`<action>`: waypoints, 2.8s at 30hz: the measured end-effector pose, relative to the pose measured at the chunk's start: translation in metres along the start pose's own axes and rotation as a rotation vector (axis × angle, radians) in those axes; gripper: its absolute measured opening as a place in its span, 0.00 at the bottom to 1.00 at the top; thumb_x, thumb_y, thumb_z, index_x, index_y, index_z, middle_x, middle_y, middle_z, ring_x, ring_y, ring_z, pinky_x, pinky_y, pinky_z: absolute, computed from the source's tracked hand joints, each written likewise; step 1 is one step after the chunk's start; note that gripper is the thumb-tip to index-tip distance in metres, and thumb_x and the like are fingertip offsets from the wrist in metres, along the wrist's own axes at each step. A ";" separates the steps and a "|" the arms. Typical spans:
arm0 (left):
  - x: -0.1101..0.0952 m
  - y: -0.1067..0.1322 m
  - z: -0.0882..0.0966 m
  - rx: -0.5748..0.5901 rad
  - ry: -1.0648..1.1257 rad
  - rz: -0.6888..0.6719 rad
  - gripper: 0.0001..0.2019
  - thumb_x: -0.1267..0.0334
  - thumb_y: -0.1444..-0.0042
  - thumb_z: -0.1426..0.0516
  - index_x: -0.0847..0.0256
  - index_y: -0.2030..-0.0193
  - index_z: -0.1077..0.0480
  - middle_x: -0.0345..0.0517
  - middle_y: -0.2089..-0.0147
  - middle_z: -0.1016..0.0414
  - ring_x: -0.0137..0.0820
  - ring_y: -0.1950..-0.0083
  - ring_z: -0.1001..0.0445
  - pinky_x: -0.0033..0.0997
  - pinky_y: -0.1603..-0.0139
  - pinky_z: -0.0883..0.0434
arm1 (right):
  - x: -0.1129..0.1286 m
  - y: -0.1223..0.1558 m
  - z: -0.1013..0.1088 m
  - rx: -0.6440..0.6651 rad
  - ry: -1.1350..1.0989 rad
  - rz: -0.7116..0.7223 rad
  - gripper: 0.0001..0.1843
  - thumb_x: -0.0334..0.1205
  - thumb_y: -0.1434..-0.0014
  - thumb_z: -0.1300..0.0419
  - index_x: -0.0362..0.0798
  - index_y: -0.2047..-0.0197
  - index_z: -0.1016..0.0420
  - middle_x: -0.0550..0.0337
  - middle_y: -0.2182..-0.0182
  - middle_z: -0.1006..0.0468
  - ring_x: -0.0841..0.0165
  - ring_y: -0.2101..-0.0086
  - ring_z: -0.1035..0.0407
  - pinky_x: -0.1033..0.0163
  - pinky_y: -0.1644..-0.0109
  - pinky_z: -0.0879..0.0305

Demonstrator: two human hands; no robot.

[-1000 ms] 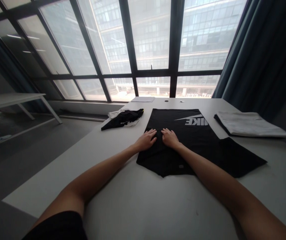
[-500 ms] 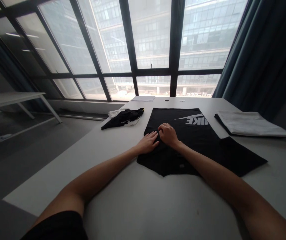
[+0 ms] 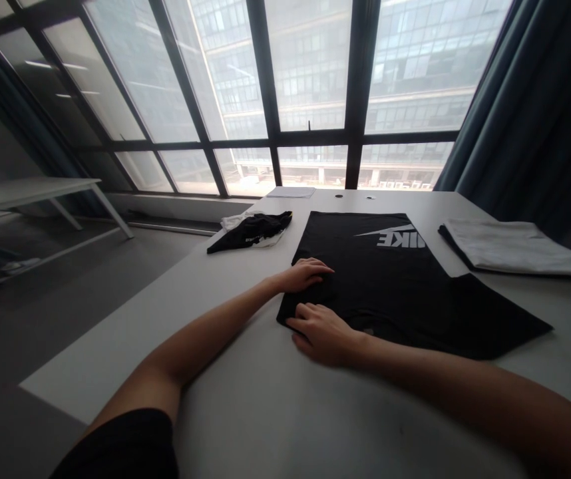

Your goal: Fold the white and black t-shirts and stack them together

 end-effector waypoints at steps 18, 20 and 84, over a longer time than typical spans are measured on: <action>0.010 -0.046 -0.002 0.310 0.056 -0.093 0.05 0.62 0.42 0.36 0.55 0.59 0.23 0.45 0.48 0.30 0.43 0.43 0.35 0.43 0.36 0.42 | -0.003 0.000 -0.002 0.012 -0.018 -0.044 0.18 0.41 0.33 0.42 0.49 0.42 0.25 0.54 0.57 0.28 0.63 0.61 0.34 0.57 0.54 0.39; 0.009 -0.045 -0.001 0.284 0.059 -0.108 0.04 0.62 0.41 0.37 0.56 0.59 0.24 0.46 0.48 0.30 0.42 0.43 0.34 0.42 0.37 0.41 | -0.003 0.000 -0.001 0.010 -0.012 -0.047 0.18 0.41 0.33 0.42 0.49 0.42 0.25 0.54 0.57 0.27 0.63 0.61 0.34 0.57 0.54 0.39; -0.004 0.052 -0.039 0.073 -0.265 0.282 0.30 0.49 0.27 0.56 0.58 0.23 0.52 0.54 0.22 0.60 0.45 0.22 0.61 0.56 0.26 0.56 | -0.044 0.005 -0.018 -0.015 0.068 -0.604 0.36 0.45 0.31 0.52 0.30 0.28 0.47 0.37 0.28 0.48 0.53 0.29 0.56 0.46 0.27 0.61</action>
Point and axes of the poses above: each hand's wrist, its own y-axis away from the middle knuckle, its own z-axis out of the back of the hand, x = y × z, the point moved 4 cm from there along -y, towards the middle knuckle
